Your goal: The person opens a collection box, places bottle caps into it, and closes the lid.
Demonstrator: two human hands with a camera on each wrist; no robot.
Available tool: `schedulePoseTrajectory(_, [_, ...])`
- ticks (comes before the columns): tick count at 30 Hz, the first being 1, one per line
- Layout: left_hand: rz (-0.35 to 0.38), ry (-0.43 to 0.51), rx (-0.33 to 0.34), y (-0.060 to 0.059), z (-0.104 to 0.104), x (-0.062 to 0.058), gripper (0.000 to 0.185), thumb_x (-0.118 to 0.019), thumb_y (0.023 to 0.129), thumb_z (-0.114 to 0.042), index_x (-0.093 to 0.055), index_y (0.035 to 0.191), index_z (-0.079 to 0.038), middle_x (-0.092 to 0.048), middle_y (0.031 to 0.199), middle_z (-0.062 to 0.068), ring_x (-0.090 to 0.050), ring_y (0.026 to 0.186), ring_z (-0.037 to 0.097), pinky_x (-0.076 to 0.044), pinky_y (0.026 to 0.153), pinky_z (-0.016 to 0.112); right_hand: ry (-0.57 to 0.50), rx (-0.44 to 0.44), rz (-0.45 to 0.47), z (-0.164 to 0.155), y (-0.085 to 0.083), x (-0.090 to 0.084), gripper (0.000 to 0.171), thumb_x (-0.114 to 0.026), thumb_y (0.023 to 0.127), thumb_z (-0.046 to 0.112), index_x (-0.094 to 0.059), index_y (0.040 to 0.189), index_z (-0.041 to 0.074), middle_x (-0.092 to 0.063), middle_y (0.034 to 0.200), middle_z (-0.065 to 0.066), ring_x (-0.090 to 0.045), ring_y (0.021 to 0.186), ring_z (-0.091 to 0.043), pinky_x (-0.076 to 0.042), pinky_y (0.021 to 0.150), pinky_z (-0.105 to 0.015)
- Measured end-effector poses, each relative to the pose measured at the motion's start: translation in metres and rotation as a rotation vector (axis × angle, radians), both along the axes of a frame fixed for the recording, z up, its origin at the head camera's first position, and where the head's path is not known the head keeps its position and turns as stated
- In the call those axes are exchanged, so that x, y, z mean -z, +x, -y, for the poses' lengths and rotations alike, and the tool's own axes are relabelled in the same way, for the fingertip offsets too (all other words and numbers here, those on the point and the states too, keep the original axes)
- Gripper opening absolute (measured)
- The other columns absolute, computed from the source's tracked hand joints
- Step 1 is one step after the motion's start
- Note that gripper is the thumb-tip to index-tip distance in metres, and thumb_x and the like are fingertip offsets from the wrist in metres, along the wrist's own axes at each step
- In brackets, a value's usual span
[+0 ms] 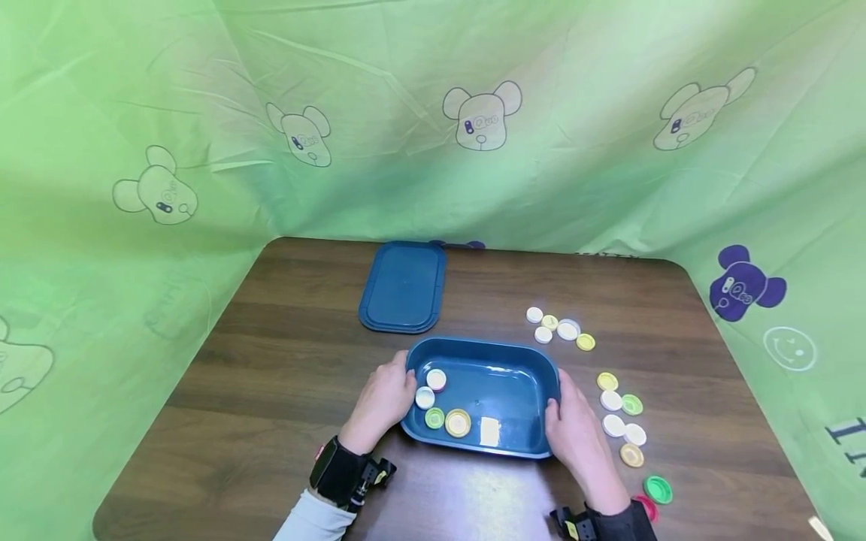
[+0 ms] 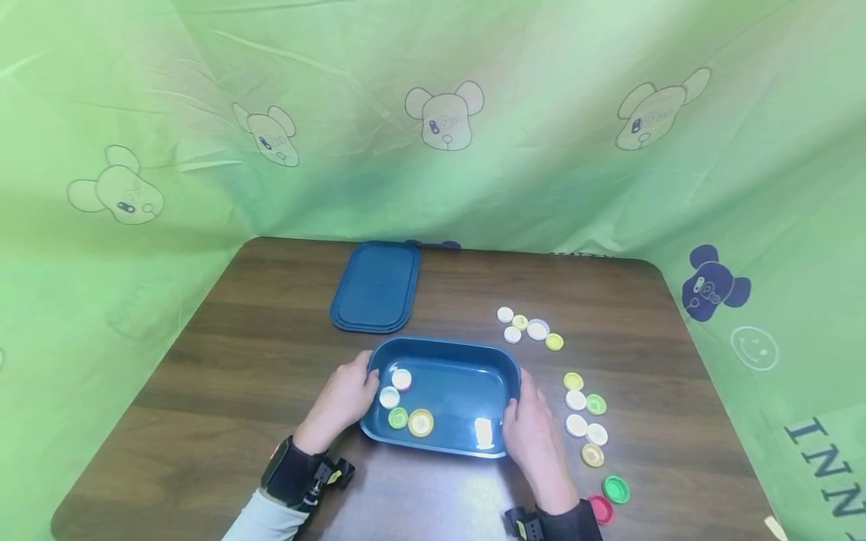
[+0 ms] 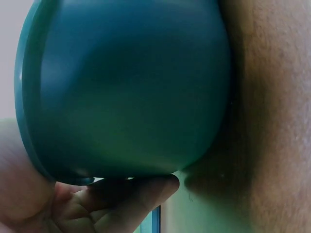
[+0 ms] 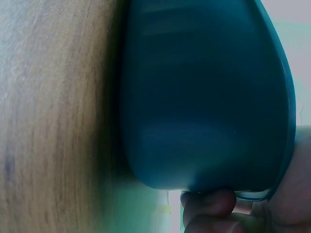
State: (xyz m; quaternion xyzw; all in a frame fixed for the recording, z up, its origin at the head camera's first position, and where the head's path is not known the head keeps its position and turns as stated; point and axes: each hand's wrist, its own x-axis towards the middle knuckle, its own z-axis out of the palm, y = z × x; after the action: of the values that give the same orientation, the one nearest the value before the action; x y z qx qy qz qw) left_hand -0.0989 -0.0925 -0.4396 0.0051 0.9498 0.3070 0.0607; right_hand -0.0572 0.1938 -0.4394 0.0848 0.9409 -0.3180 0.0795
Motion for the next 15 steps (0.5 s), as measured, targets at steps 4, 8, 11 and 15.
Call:
schedulePoseTrajectory(4, [-0.002,0.014,-0.011,0.0003,-0.0001,0.0017,0.041,-0.054,0.103,-0.014,-0.052,0.138,0.007,-0.065,0.126,0.028,-0.067,0.112,0.04,-0.055,0.092,0.054,0.003,-0.002,-0.006,0.0,-0.0002,0.0004,0.057,-0.044,0.105,0.011,-0.024,0.156,-0.004,-0.036,0.154,-0.031,-0.038,0.14,-0.05,-0.036,0.108,-0.064])
schedulePoseTrajectory(8, [-0.019,0.016,-0.011,0.0004,0.001,0.0028,0.04,-0.055,0.102,-0.013,-0.053,0.136,0.008,-0.065,0.125,0.029,-0.068,0.11,0.04,-0.055,0.091,0.054,0.014,-0.017,-0.021,0.0003,-0.0013,-0.0007,0.057,-0.046,0.105,0.011,-0.025,0.156,-0.004,-0.037,0.153,-0.032,-0.039,0.139,-0.051,-0.037,0.107,-0.064])
schedulePoseTrajectory(11, [-0.029,0.013,-0.003,0.0005,0.0013,0.003,0.039,-0.056,0.102,-0.013,-0.054,0.135,0.008,-0.065,0.124,0.029,-0.068,0.109,0.041,-0.056,0.09,0.054,0.018,-0.021,-0.02,-0.0004,-0.0007,-0.0013,0.058,-0.046,0.104,0.012,-0.025,0.156,-0.003,-0.038,0.154,-0.031,-0.039,0.139,-0.051,-0.037,0.107,-0.064])
schedulePoseTrajectory(15, [-0.03,0.009,0.005,0.0002,0.0009,0.0034,0.039,-0.056,0.102,-0.013,-0.054,0.135,0.008,-0.066,0.123,0.03,-0.068,0.108,0.041,-0.056,0.089,0.054,0.021,-0.019,-0.01,-0.002,0.0005,-0.0023,0.059,-0.048,0.104,0.013,-0.025,0.156,-0.001,-0.037,0.155,-0.03,-0.039,0.14,-0.05,-0.037,0.107,-0.064])
